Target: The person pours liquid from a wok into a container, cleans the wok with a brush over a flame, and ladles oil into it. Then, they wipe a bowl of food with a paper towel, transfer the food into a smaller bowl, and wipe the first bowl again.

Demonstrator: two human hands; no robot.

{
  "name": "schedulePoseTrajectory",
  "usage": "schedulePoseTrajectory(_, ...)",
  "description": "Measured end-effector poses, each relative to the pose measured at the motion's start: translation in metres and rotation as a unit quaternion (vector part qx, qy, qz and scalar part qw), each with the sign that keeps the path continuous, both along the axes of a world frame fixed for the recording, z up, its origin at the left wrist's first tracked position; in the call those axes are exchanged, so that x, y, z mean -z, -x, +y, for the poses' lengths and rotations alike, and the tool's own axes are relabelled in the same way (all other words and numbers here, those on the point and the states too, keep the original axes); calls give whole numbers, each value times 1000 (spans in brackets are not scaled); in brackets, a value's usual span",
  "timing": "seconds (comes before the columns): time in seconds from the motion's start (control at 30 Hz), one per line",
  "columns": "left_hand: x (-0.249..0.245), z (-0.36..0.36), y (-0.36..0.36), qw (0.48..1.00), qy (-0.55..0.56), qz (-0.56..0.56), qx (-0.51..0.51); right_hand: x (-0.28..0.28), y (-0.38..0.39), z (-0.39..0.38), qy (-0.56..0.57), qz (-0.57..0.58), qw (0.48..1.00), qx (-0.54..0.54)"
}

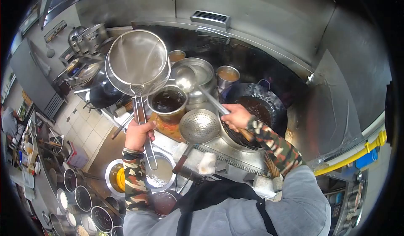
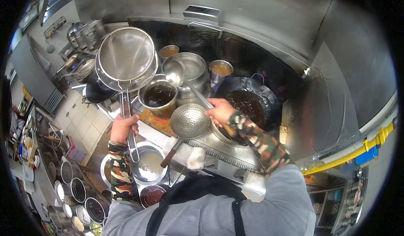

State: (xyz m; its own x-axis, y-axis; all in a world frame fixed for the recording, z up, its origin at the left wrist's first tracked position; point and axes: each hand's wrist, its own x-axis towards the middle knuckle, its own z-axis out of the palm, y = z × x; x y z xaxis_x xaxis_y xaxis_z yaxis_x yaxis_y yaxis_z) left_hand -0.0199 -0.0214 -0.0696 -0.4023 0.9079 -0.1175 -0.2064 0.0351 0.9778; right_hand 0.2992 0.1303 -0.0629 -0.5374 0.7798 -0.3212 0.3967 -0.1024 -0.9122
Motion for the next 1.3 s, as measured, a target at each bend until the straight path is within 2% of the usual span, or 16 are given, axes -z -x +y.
schedulePoseTrajectory(0.03, -4, -4, 2, 1000, 0, 1, -6, 1, 21, 3, -62, -52, 997, -20)
schedulePoseTrajectory(0.1, -10, -11, 4, 1000, -8, 0, 3, 42, 55, 30, -318, -117, 938, -76)
schedulePoseTrajectory(0.17, -10, -18, 6, 1000, -17, -5, 6, 73, 95, 54, -370, -226, 896, -96)
schedulePoseTrajectory(0.27, -13, -29, 8, 1000, 7, 17, 13, 51, 133, 54, -252, -338, 897, -131)
schedulePoseTrajectory(0.3, -12, -31, 8, 1000, 6, 17, 10, 56, 136, 60, -74, -257, 956, -121)
schedulePoseTrajectory(0.33, -10, -33, 9, 1000, -1, 3, 16, 60, 139, 65, 109, -165, 974, -107)
schedulePoseTrajectory(0.37, -7, -35, 10, 1000, -7, -10, 21, 56, 141, 62, 288, -66, 951, -88)
schedulePoseTrajectory(0.4, -4, -35, 11, 1000, -9, -15, 18, 44, 138, 51, 341, -34, 938, -43)
schedulePoseTrajectory(0.5, 3, -37, 16, 1000, 11, -1, 19, 52, 118, 58, 518, 121, 843, -77)
schedulePoseTrajectory(0.53, 2, -38, 15, 1000, 13, 1, 16, 55, 111, 60, 519, 122, 843, -76)
schedulePoseTrajectory(0.6, 6, -36, 16, 1000, 17, -5, 16, 45, 98, 52, 601, 194, 774, -37)
schedulePoseTrajectory(0.7, 14, -31, 19, 1000, 18, -10, 18, 39, 82, 46, 622, 239, 745, -21)
schedulePoseTrajectory(0.97, 10, -22, 13, 999, 37, -6, 24, 9, 36, 19, 613, 290, 734, -37)
schedulePoseTrajectory(1.0, 10, -21, 11, 999, 37, -5, 27, 8, 28, 17, 627, 279, 724, -67)
schedulePoseTrajectory(1.1, 12, -17, 10, 999, 33, -28, 29, -3, 8, 5, 607, 277, 741, -76)
schedulePoseTrajectory(1.3, 36, 5, 18, 994, 48, -70, 63, -4, -47, -15, 588, 318, 743, -33)
